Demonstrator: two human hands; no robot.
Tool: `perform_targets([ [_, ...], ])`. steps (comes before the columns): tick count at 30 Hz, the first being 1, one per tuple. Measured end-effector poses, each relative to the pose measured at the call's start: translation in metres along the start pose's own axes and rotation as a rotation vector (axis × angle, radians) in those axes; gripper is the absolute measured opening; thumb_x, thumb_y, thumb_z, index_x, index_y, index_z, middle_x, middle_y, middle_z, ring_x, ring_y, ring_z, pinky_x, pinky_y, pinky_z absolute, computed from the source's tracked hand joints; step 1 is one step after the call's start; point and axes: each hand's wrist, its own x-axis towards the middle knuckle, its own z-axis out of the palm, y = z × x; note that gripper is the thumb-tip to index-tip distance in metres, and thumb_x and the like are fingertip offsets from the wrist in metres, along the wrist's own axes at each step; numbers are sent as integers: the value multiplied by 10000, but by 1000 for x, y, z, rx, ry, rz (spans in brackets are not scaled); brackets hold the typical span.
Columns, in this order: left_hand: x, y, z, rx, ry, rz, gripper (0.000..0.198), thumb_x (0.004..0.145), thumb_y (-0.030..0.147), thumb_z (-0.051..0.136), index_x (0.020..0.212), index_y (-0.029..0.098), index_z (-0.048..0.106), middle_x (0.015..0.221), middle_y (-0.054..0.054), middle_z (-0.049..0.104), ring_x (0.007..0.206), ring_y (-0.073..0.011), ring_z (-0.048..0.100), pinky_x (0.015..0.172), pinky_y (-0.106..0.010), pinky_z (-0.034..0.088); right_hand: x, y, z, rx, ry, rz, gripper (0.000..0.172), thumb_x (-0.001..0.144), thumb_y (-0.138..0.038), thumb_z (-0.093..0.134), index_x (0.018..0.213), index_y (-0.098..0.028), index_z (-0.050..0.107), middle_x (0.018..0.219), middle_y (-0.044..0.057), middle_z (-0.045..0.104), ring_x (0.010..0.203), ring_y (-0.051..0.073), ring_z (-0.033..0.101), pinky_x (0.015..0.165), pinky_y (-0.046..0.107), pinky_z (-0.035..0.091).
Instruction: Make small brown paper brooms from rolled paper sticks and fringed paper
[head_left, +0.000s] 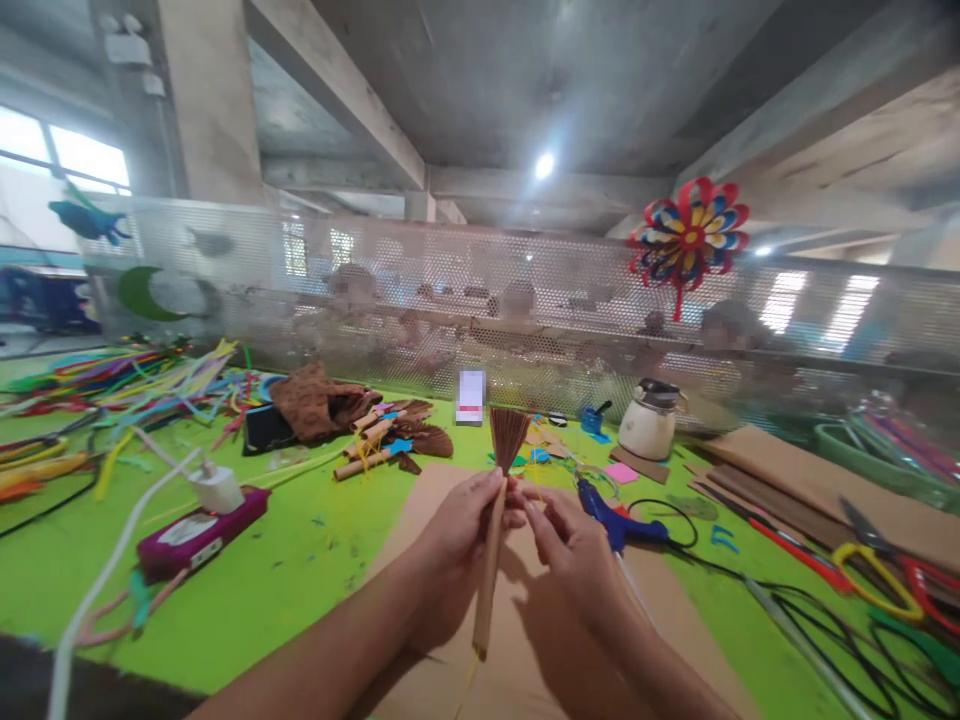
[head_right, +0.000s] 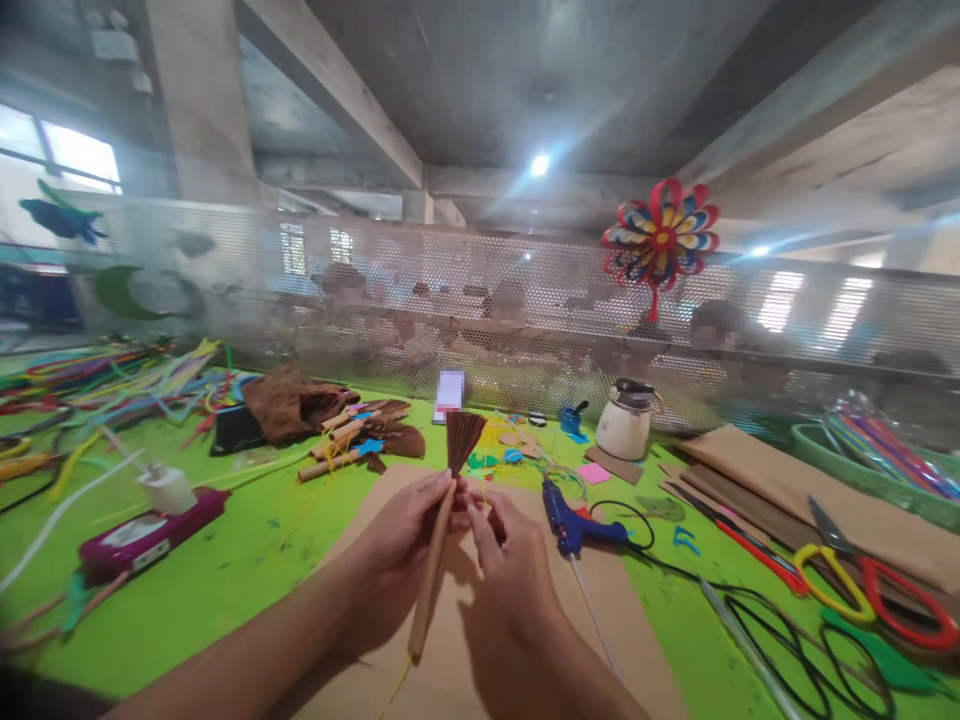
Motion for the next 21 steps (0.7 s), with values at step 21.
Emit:
perform_targets([
  [21, 1, 5, 0, -264, 39, -19, 271, 924, 209, 416, 775, 80, 602, 892, -182, 677, 870, -231, 665, 915, -394, 484, -15, 6, 9, -83, -104, 46, 352, 910, -403, 421, 726, -173, 615, 513, 5, 517, 474, 148, 471, 496, 267, 324],
])
